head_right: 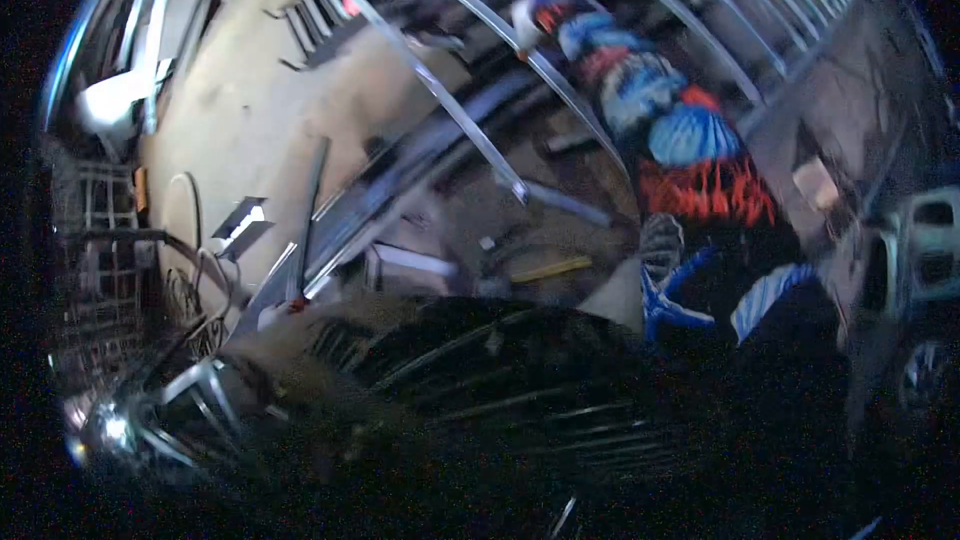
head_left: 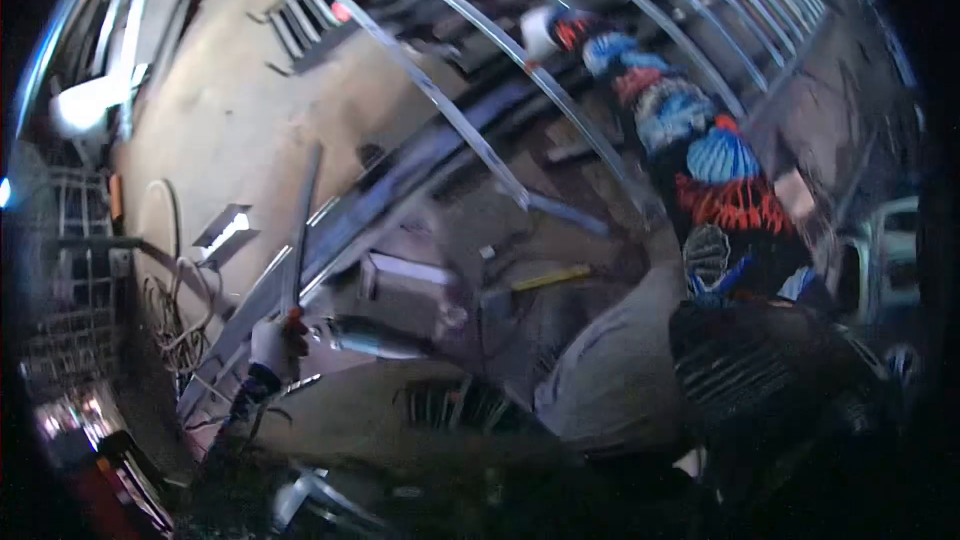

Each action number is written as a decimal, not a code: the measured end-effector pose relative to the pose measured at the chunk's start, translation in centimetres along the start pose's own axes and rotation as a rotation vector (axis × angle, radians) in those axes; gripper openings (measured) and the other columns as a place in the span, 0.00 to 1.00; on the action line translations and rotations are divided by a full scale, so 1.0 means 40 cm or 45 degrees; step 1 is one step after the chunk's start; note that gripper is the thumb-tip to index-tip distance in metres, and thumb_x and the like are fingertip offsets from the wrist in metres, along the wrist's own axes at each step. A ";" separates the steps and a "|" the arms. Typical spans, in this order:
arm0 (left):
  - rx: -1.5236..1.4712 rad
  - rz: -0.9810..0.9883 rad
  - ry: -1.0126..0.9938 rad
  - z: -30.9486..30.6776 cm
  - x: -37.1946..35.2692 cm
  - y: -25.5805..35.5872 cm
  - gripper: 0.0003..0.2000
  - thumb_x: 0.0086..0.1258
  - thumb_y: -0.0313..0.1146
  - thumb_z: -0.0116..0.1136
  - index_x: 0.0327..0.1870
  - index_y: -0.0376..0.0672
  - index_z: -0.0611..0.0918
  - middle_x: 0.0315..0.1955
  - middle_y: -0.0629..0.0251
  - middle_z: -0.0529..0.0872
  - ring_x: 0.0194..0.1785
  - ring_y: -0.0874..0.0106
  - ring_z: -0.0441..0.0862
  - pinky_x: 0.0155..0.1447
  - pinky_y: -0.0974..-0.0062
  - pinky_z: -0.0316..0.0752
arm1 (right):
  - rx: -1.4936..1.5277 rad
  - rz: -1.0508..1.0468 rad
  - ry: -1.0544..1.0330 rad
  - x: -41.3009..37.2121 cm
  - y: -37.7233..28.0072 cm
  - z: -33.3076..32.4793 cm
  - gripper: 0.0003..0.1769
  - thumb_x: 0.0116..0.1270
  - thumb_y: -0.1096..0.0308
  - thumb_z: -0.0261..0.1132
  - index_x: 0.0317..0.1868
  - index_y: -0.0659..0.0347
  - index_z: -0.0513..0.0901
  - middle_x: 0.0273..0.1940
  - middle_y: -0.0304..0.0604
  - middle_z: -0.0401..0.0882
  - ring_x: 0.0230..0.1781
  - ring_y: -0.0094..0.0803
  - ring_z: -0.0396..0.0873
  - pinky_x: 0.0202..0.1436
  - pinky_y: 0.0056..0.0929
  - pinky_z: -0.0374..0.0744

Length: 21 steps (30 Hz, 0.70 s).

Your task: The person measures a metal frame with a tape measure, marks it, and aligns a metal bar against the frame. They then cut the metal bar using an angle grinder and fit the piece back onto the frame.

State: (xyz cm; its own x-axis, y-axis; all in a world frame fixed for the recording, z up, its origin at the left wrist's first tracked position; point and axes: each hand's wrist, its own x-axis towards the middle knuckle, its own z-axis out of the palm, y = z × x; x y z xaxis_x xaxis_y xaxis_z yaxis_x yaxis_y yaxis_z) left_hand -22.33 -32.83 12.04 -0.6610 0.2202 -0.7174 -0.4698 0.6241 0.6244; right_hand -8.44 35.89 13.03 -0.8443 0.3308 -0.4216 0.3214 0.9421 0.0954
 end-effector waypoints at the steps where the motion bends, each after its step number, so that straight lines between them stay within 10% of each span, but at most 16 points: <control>1: 0.009 -0.005 -0.037 0.026 -0.051 0.045 0.16 0.74 0.44 0.66 0.44 0.37 0.84 0.27 0.59 0.85 0.19 0.67 0.79 0.22 0.69 0.72 | 0.083 0.046 0.141 -0.062 -0.023 -0.025 0.30 0.50 0.40 0.78 0.39 0.60 0.93 0.40 0.53 0.91 0.41 0.49 0.89 0.48 0.46 0.84; 10: -0.112 0.018 0.001 -0.115 0.192 -0.219 0.15 0.69 0.37 0.73 0.48 0.34 0.87 0.31 0.63 0.88 0.27 0.74 0.81 0.30 0.74 0.73 | 0.107 0.095 -0.166 0.007 -0.114 -0.030 0.27 0.58 0.44 0.75 0.51 0.53 0.92 0.50 0.49 0.90 0.51 0.45 0.88 0.57 0.40 0.84; 12: -0.144 0.053 0.014 -0.117 0.188 -0.238 0.15 0.69 0.39 0.73 0.46 0.34 0.88 0.30 0.64 0.88 0.27 0.75 0.81 0.30 0.75 0.72 | 0.203 -0.001 -0.240 0.009 -0.136 -0.063 0.37 0.55 0.42 0.78 0.54 0.67 0.88 0.54 0.58 0.87 0.55 0.49 0.86 0.59 0.42 0.83; 21: 0.340 0.033 0.218 -0.075 0.037 -0.138 0.21 0.65 0.52 0.75 0.36 0.38 0.90 0.26 0.68 0.88 0.27 0.79 0.81 0.31 0.74 0.73 | 0.169 0.018 -0.277 0.045 -0.150 -0.040 0.36 0.59 0.42 0.76 0.56 0.65 0.88 0.57 0.56 0.87 0.58 0.48 0.85 0.61 0.41 0.82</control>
State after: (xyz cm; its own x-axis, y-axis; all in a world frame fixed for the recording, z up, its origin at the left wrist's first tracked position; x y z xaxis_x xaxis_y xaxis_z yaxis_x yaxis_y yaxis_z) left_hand -22.44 -38.21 8.46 -0.7703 0.1229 -0.6257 -0.2964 0.7998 0.5219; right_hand -12.55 30.93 13.14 -0.7317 0.3110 -0.6065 0.3984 0.9171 -0.0105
